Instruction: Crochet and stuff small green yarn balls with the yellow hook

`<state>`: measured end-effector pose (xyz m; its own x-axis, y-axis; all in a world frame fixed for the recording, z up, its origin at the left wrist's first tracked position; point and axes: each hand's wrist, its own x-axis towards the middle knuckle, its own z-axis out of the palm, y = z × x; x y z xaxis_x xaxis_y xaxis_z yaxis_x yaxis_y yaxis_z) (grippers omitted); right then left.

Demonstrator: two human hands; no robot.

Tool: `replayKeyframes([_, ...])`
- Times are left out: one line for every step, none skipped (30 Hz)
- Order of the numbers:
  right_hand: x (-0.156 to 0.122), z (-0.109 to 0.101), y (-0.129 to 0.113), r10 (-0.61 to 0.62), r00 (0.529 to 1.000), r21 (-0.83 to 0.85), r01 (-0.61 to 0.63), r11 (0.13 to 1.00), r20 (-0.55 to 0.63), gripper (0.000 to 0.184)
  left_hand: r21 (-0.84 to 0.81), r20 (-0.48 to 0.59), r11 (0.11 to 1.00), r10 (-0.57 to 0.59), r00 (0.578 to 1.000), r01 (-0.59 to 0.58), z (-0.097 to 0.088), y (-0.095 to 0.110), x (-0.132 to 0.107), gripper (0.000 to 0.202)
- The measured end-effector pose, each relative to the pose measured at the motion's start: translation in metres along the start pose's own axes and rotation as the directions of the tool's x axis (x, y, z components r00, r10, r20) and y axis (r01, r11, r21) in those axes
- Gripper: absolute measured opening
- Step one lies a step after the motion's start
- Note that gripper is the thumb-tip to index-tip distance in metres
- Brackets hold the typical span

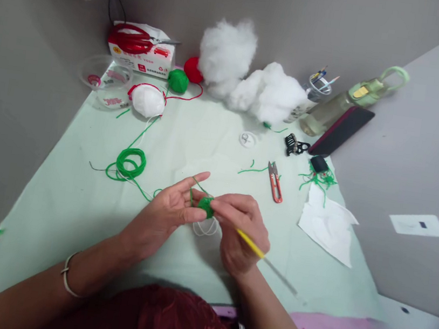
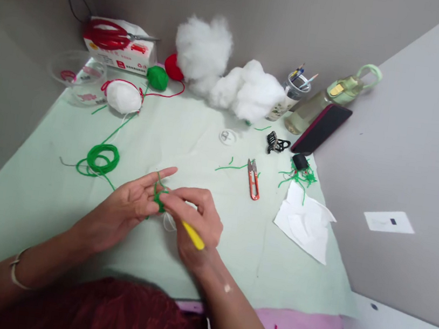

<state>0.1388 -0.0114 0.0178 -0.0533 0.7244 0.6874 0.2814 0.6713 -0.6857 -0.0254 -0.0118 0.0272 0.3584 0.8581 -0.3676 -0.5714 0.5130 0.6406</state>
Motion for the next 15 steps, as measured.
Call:
replayKeyframes([0.003,-0.001,-0.001,0.058,0.998,0.068,-0.058,0.996,0.002,0.034,-0.007,0.022,1.000,-0.003,1.000,0.004,-0.001,0.001,0.000,0.083])
replayKeyframes([0.006,-0.002,-0.001,0.096,0.995,0.118,-0.098,0.988,0.022,0.033,-0.011,0.038,1.000,0.001,0.999,-0.001,-0.002,0.002,0.001,0.084])
replayKeyframes([0.008,-0.003,-0.002,0.121,0.992,0.149,-0.125,0.981,0.039,0.032,-0.015,0.047,1.000,0.010,0.999,-0.009,-0.003,0.003,0.001,0.084])
replayKeyframes([0.010,-0.005,-0.002,0.137,0.990,0.165,-0.143,0.976,0.046,0.031,-0.015,0.050,1.000,0.020,0.999,-0.019,-0.003,0.004,0.001,0.083])
replayKeyframes([0.011,-0.006,-0.003,0.148,0.988,0.173,-0.154,0.973,0.047,0.031,-0.013,0.051,0.999,0.031,0.998,-0.031,-0.004,0.004,0.001,0.082])
replayKeyframes([0.011,-0.008,-0.003,0.159,0.986,0.176,-0.164,0.971,0.046,0.029,-0.009,0.051,0.999,0.043,0.998,-0.042,-0.005,0.005,0.002,0.080])
replayKeyframes([0.011,-0.009,-0.003,0.170,0.984,0.175,-0.175,0.969,0.045,0.028,-0.002,0.052,0.999,0.051,0.997,-0.051,-0.006,0.005,0.002,0.077])
replayKeyframes([0.011,-0.010,-0.003,0.182,0.982,0.175,-0.187,0.967,0.045,0.026,0.006,0.054,0.998,0.059,0.997,-0.059,-0.007,0.005,0.002,0.074])
replayKeyframes([0.011,-0.011,-0.003,0.195,0.980,0.176,-0.200,0.964,0.047,0.025,0.015,0.056,0.998,0.067,0.996,-0.067,-0.008,0.005,0.002,0.072])
replayKeyframes([0.011,-0.012,-0.002,0.213,0.976,0.180,-0.219,0.959,0.052,0.023,0.022,0.058,0.997,0.073,0.996,-0.075,-0.009,0.005,0.003,0.069])
replayKeyframes([0.011,-0.012,-0.001,0.234,0.971,0.188,-0.241,0.952,0.057,0.022,0.027,0.063,0.997,0.077,0.995,-0.079,-0.010,0.006,0.003,0.067])
replayKeyframes([0.011,-0.013,0.000,0.256,0.964,0.200,-0.264,0.944,0.067,0.020,0.029,0.069,0.996,0.077,0.995,-0.079,-0.011,0.006,0.004,0.065])
replayKeyframes([0.012,-0.014,0.002,0.277,0.958,0.217,-0.287,0.933,0.077,0.018,0.027,0.078,0.997,0.073,0.994,-0.075,-0.011,0.007,0.004,0.062])
replayKeyframes([0.012,-0.015,0.003,0.299,0.951,0.239,-0.310,0.920,0.083,0.017,0.021,0.089,0.997,0.066,0.994,-0.068,-0.012,0.007,0.004,0.060])
replayKeyframes([0.012,-0.016,0.005,0.322,0.943,0.267,-0.333,0.904,0.085,0.015,0.014,0.098,0.998,0.056,0.994,-0.058,-0.012,0.008,0.004,0.058])
